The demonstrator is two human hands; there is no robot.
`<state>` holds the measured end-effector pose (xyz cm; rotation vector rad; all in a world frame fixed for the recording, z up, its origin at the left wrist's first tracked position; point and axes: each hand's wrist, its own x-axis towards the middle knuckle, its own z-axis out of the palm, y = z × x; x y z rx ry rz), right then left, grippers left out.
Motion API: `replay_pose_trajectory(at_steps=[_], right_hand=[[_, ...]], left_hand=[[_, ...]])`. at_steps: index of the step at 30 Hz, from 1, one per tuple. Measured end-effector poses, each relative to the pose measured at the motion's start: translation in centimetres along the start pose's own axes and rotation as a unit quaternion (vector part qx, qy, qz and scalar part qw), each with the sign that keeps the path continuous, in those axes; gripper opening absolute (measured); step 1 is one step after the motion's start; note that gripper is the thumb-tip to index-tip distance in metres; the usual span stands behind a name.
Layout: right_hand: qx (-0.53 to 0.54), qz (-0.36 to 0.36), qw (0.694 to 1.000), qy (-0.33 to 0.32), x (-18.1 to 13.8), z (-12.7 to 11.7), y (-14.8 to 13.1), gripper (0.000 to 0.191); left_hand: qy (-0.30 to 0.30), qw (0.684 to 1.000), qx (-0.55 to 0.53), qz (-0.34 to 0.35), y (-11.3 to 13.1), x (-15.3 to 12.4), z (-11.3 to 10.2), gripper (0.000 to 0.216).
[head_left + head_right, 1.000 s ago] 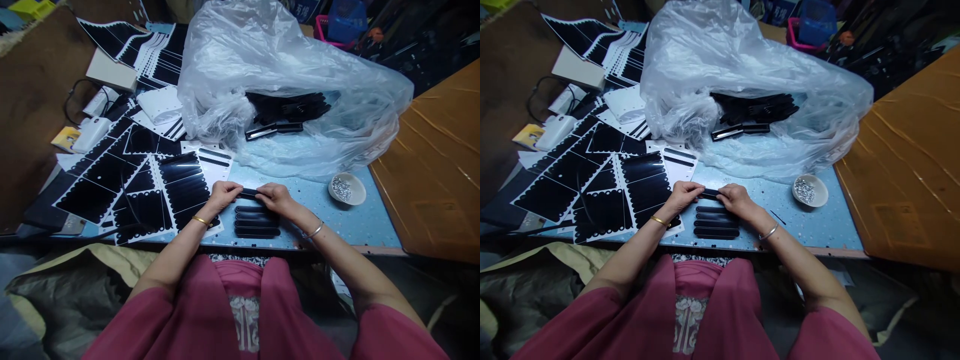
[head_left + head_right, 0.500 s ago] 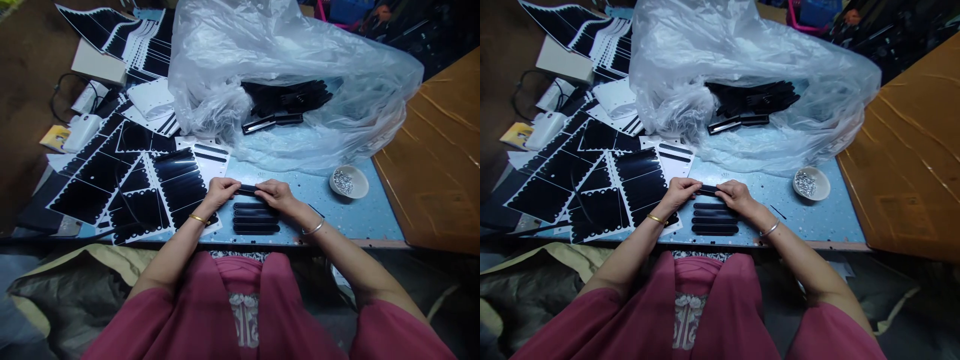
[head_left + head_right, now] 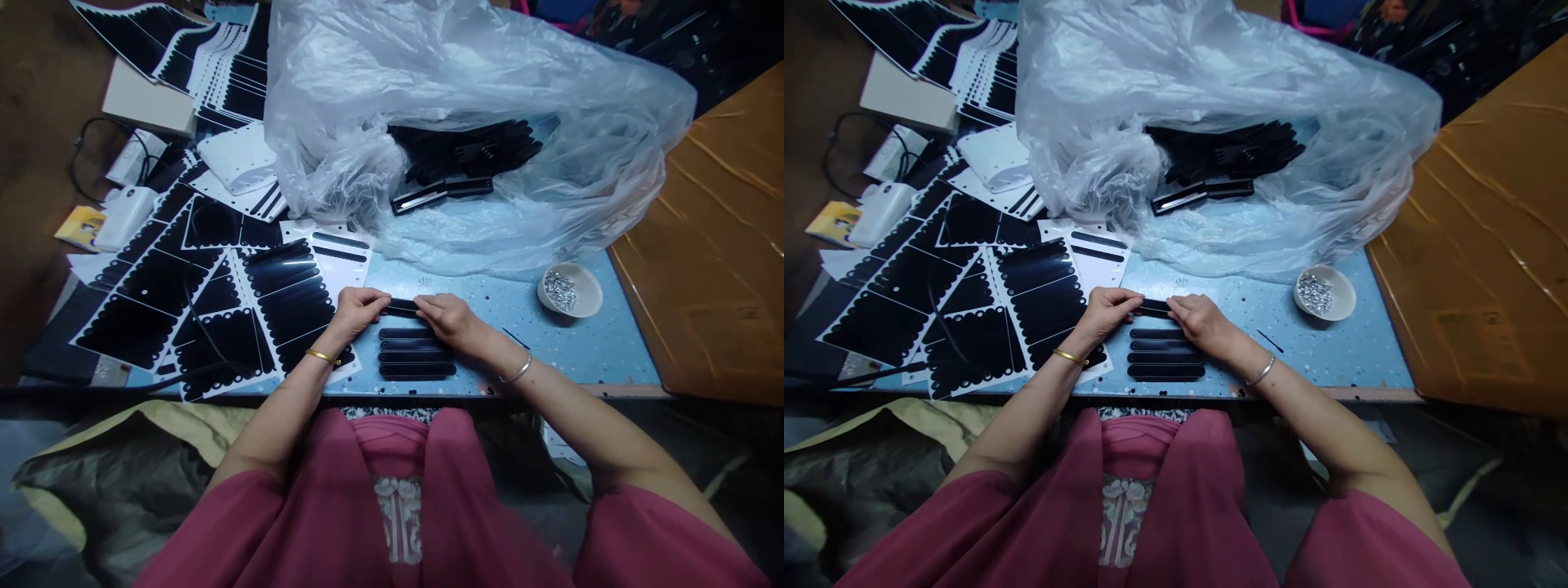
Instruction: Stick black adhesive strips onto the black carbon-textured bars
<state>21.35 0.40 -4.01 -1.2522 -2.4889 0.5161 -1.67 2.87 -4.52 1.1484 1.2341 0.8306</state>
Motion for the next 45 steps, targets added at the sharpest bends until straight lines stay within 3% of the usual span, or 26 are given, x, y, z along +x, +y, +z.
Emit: replay_pose_trajectory(at_steps=[6,12,15,17,20,25,27,31,36,40,45], right_hand=[[0.037,-0.006,0.999,-0.012,0.2,-0.9,0.0,0.034],[0.063,0.057,0.996,0.025,-1.7,-1.8,1.3,0.028],[0.062,0.136,0.983,0.105,-3.4,-3.1,2.4,0.036],[0.078,0.219,0.957,0.171,-4.1,-3.7,2.8,0.037],[0.141,0.305,0.924,0.183,-4.2,-3.7,2.6,0.040],[0.114,0.263,0.944,0.166,-3.4,-2.4,1.6,0.029],[0.087,0.256,0.948,0.169,-3.6,-2.3,1.7,0.028],[0.015,0.252,0.954,0.163,-5.1,-2.9,2.4,0.024],[-0.156,0.275,0.937,0.148,-8.7,-3.5,3.2,0.026],[-0.238,0.310,0.911,0.129,-10.9,-2.6,4.2,0.026],[-0.183,0.260,0.929,0.189,-11.4,-1.3,5.8,0.026]], left_hand=[[-0.003,1.000,0.001,0.008,-0.1,0.1,0.0,0.026],[-0.007,1.000,0.008,0.016,-0.3,0.1,-0.1,0.024],[-0.017,0.999,0.014,0.024,-0.4,0.2,-0.3,0.024],[-0.025,0.999,0.019,0.029,-0.5,0.3,-0.4,0.024],[-0.031,0.999,0.027,0.035,-0.6,0.4,-0.5,0.023],[-0.019,0.990,0.121,0.074,-0.2,0.2,-0.4,0.021],[0.005,0.970,0.206,0.128,0.4,-0.3,-0.3,0.021],[0.039,0.900,0.352,0.252,2.7,-2.7,-0.4,0.022],[-0.010,0.859,0.366,0.358,5.2,-4.8,0.3,0.021],[-0.071,0.833,0.425,0.345,5.6,-2.9,2.8,0.016],[-0.156,0.790,0.525,0.276,5.6,0.1,6.2,0.017]])
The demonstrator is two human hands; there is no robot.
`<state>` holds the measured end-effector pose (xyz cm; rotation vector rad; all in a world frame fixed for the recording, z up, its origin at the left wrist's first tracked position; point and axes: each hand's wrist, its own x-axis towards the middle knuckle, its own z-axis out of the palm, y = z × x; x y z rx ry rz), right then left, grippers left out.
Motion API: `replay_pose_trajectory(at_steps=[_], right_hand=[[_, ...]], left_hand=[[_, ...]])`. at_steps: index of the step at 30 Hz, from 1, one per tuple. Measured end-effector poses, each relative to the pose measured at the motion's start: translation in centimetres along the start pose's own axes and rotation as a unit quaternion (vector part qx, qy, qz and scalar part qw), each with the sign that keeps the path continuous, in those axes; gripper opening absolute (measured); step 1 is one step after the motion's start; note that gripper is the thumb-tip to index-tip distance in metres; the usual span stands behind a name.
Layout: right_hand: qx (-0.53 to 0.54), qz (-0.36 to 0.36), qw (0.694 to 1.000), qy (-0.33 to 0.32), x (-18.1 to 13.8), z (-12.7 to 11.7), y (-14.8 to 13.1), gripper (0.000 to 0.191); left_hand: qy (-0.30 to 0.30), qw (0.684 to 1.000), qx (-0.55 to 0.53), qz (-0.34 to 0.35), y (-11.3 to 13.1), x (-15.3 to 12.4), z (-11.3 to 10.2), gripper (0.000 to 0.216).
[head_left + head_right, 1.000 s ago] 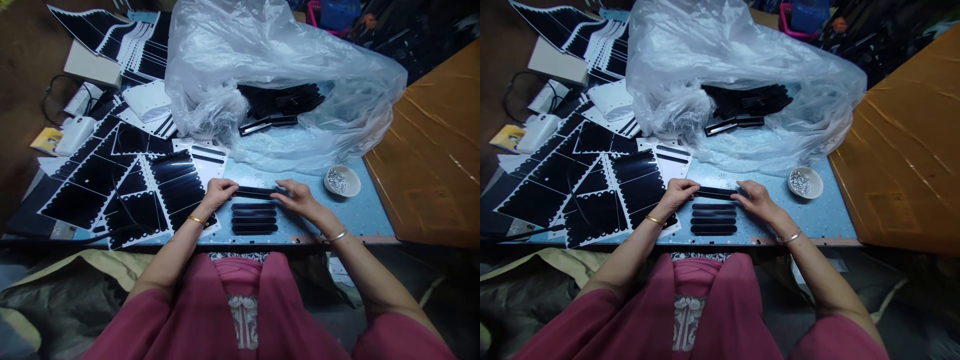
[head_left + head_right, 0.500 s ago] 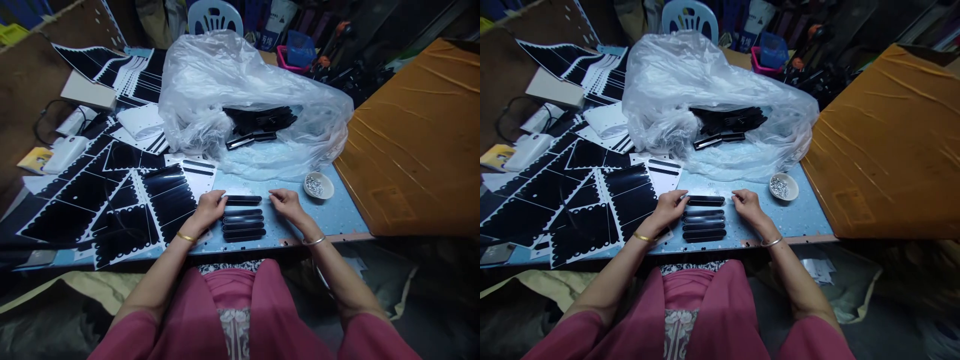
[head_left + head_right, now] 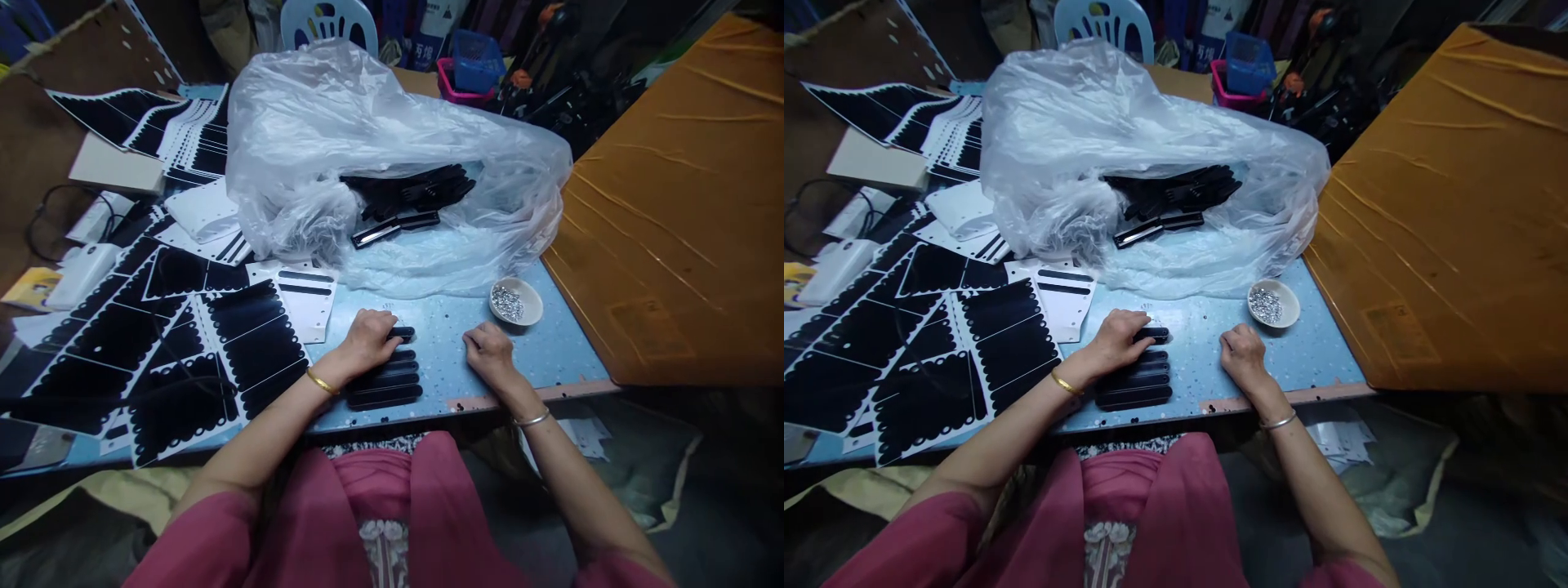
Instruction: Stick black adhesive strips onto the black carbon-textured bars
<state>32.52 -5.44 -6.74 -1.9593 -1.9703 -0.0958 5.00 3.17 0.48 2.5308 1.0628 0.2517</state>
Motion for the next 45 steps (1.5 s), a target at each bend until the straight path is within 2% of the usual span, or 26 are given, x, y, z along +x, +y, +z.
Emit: replay_pose_trajectory(at_steps=[3,7,10,13,15,18,23,27,31,38,45], right_hand=[[0.061,-0.007,0.997,0.034,-0.1,-0.3,0.6,0.025],[0.142,0.025,0.987,0.073,-1.3,-2.3,1.5,0.023],[0.110,0.051,0.992,0.046,-2.5,-3.2,2.0,0.020],[0.060,0.041,0.997,0.009,-3.3,-2.8,2.3,0.019],[0.046,0.034,0.998,0.011,-3.1,-2.3,2.1,0.021],[0.080,0.029,0.996,0.019,-2.0,-2.2,0.7,0.020],[0.257,-0.031,0.965,-0.044,1.0,-3.3,-4.3,0.012],[0.316,-0.073,0.943,-0.072,3.5,-3.3,-6.8,0.014],[0.327,-0.087,0.936,-0.101,4.8,-2.8,-7.2,0.016],[0.273,-0.099,0.949,-0.125,5.1,-2.2,-7.7,0.020],[0.279,-0.074,0.942,-0.174,5.3,-2.0,-7.7,0.021]], left_hand=[[-0.041,0.999,0.033,-0.005,0.2,0.9,0.6,0.022],[-0.047,0.998,0.035,0.004,-0.3,1.1,1.5,0.014],[-0.054,0.998,0.021,0.009,-0.9,1.2,1.8,0.012],[-0.062,0.998,0.012,0.009,-0.9,1.0,1.5,0.012],[-0.069,0.998,0.006,0.002,-0.8,0.7,1.2,0.012],[-0.065,0.998,-0.011,-0.014,-0.9,0.2,1.1,0.013],[-0.026,0.999,-0.040,-0.015,-1.2,-0.2,1.6,0.014],[-0.032,0.999,-0.041,-0.013,-1.1,-0.2,1.7,0.014],[-0.045,0.998,-0.044,-0.012,-1.2,-0.1,1.7,0.015],[-0.039,0.998,-0.058,-0.005,-1.6,-0.3,2.2,0.014],[-0.041,0.997,-0.063,-0.010,-1.5,-0.3,2.0,0.013]])
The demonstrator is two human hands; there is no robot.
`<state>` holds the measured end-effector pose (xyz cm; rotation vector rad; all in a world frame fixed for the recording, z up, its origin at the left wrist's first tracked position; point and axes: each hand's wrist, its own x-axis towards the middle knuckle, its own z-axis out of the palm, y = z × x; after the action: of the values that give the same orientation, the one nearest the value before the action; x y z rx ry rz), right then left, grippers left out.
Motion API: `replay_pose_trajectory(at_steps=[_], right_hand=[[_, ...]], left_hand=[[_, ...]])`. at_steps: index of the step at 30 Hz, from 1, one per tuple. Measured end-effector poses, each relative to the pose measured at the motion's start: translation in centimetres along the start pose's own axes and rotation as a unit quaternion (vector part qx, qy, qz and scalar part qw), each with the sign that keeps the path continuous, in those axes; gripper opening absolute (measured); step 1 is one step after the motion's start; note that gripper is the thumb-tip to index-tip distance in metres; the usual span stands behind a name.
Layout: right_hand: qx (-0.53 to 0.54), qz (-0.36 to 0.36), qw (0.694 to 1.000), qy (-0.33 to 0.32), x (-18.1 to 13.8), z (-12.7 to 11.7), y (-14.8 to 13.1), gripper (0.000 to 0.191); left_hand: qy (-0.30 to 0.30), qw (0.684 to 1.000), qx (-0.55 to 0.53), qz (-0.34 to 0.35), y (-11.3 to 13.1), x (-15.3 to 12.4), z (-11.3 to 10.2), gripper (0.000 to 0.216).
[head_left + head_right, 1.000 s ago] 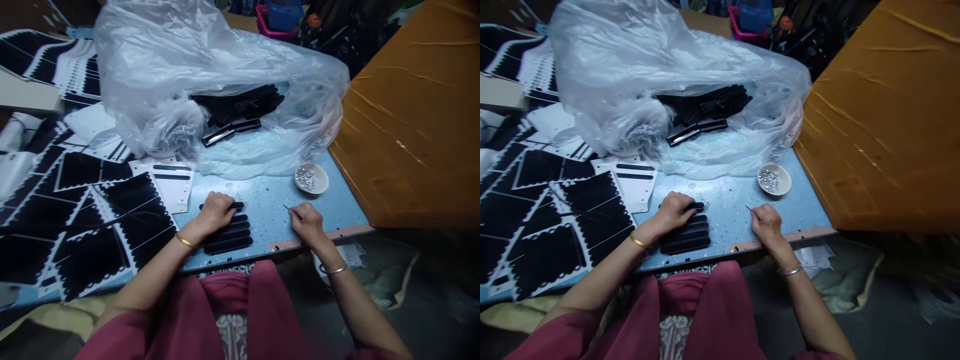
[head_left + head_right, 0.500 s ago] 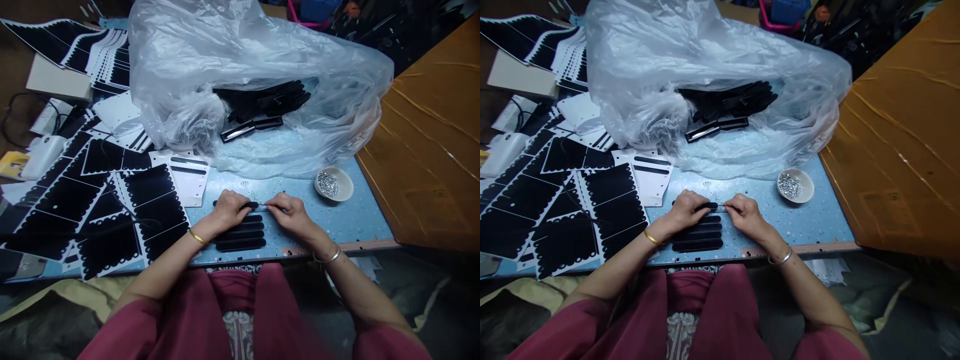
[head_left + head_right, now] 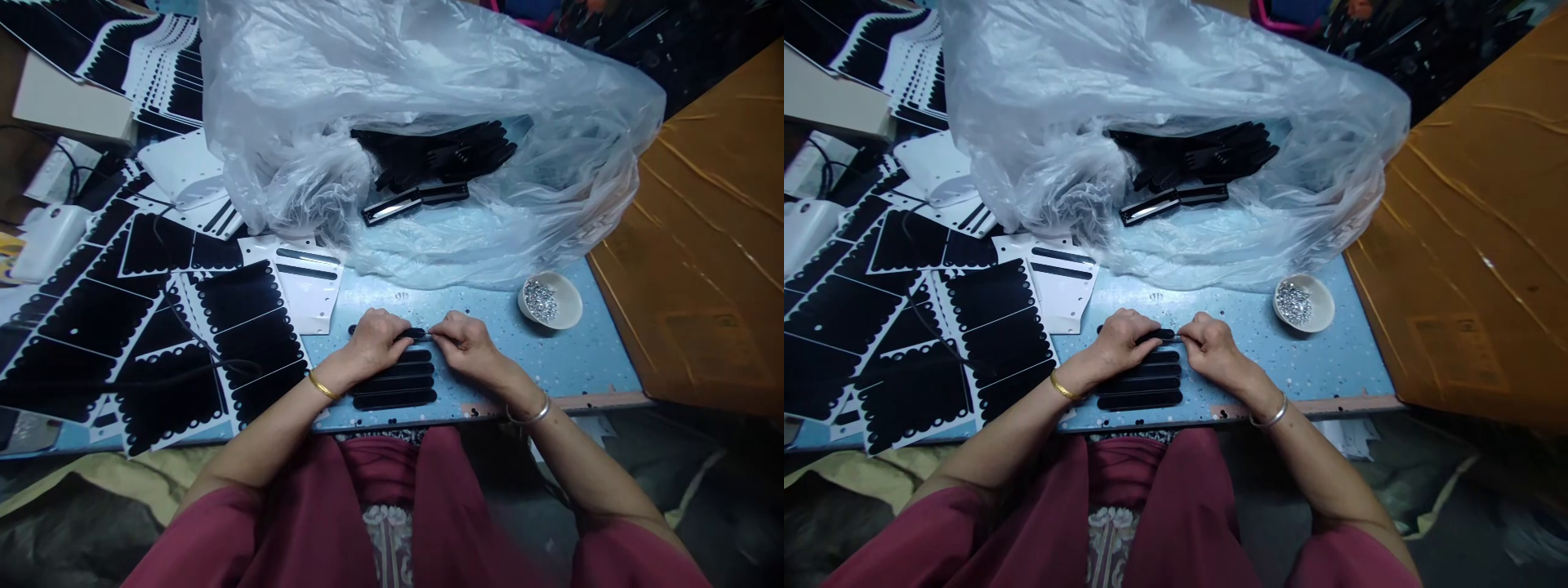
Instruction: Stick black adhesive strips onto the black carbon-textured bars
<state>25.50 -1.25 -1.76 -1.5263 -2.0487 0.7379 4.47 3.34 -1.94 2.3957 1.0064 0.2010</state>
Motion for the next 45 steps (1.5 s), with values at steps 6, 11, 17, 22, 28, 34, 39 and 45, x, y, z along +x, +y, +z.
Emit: replay_pose_trajectory(at_steps=[6,11,17,22,28,34,39,45], right_hand=[[0.119,0.019,0.993,0.002,0.5,-0.1,-0.3,0.020],[0.161,0.076,0.984,-0.015,-0.6,0.0,-0.3,0.023],[-0.025,0.126,0.983,0.129,-2.8,-0.5,4.2,0.041],[-0.234,0.103,0.950,0.180,-3.0,-2.0,7.2,0.035],[-0.284,0.131,0.926,0.213,-2.5,-2.3,7.4,0.020],[-0.116,0.103,0.963,0.222,-2.1,-1.0,3.0,0.027],[0.136,0.162,0.970,0.117,0.1,1.9,-1.2,0.029],[0.285,0.240,0.924,0.084,1.6,2.6,-2.2,0.029]], left_hand=[[0.006,1.000,-0.022,-0.006,-0.1,0.1,0.0,0.012],[0.011,0.999,-0.040,-0.005,-0.2,0.1,-0.1,0.015],[0.016,0.999,-0.035,-0.004,-0.4,0.2,0.1,0.013],[0.020,0.999,-0.030,-0.009,-0.5,0.3,0.0,0.013],[0.023,0.999,-0.029,-0.011,-0.6,0.4,0.1,0.015],[0.020,0.999,-0.024,-0.010,-0.6,0.3,0.3,0.016],[0.021,0.999,-0.025,-0.014,-0.2,0.3,0.0,0.018],[0.015,0.999,-0.034,-0.014,-0.3,0.0,-1.1,0.027]])
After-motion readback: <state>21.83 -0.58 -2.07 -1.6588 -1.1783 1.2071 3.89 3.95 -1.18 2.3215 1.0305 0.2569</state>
